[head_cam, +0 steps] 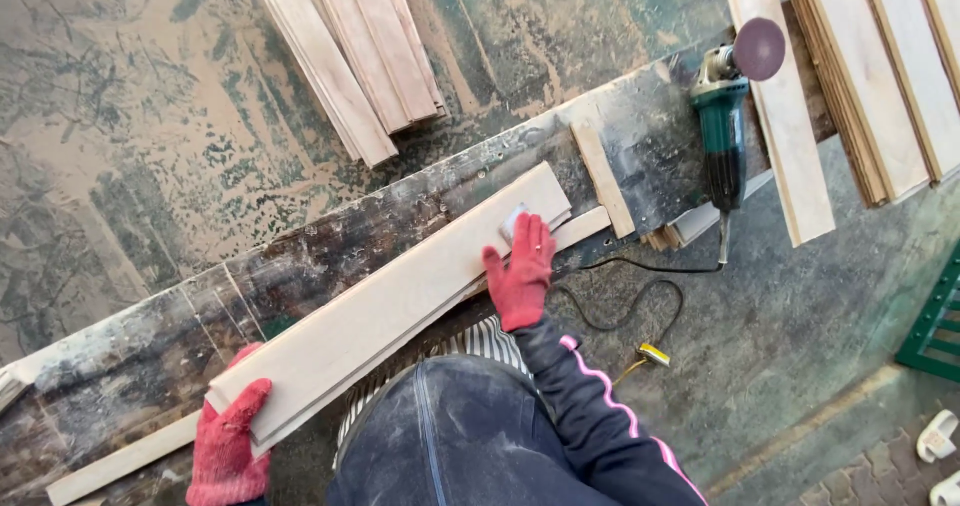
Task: Sanding wooden boards using an angle grinder and a hand sanding block.
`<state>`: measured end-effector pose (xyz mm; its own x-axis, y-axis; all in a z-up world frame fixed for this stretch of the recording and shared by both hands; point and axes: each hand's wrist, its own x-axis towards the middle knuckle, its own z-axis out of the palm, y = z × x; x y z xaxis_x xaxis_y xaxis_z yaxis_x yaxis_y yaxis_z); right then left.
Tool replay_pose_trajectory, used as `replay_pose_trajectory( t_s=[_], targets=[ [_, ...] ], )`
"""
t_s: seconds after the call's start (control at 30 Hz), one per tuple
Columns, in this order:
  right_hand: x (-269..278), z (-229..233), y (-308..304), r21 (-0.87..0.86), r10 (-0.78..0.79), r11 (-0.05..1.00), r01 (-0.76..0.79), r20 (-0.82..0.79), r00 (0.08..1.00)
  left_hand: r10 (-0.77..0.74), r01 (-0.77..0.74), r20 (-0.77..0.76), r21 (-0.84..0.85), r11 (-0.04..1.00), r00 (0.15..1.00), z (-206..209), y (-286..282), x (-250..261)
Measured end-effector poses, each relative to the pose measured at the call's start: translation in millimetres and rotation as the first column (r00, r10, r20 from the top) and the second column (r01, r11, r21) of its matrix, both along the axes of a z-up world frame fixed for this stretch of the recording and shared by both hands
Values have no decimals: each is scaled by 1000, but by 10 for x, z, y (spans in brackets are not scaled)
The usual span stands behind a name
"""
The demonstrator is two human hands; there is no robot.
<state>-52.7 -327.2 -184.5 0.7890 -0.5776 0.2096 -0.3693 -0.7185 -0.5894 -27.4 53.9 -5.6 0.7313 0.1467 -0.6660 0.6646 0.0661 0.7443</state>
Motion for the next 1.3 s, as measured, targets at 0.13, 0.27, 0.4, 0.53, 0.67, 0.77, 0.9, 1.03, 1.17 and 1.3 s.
replay_pose_trajectory(
  t_s=[0.13,0.27,0.4,0.53,0.67,0.77,0.9,1.03,1.17,1.3],
  targets=[
    [43,-338,-455,27,-89,995,97,-207,974,15,-15,-30,-10,1000,999,-18,62,-66],
    [88,-39,-124,9,38,999,-37,-161,986,12,-12,-28,0,1000,1000,-79,97,-2],
    [11,835,860,86,444,873,-480,266,856,11,-12,-10,-28,1000,1000,-77,91,-31],
    [151,309,110,-121,544,839,-531,203,814,11,-12,-17,-70,997,1000,54,21,41],
    [277,-442,-918,28,152,988,-150,-135,979,-36,47,85,-128,991,996,-58,93,49],
    [337,-436,-346,-100,175,978,-186,-106,979,181,-111,136,-407,907,974,-210,113,137],
    [321,985,1185,0,571,819,-573,100,815,345,-120,119,-792,599,931,-140,-13,297],
    [314,1702,2284,-23,805,508,-861,367,466,346,-157,53,-818,553,937,-75,-141,340],
    [417,1689,1960,2,788,513,-858,395,472,309,-97,51,-891,444,950,-223,-40,412],
    [355,825,787,17,638,767,-641,89,765,304,-52,75,-919,391,950,-207,-63,444]
  ],
)
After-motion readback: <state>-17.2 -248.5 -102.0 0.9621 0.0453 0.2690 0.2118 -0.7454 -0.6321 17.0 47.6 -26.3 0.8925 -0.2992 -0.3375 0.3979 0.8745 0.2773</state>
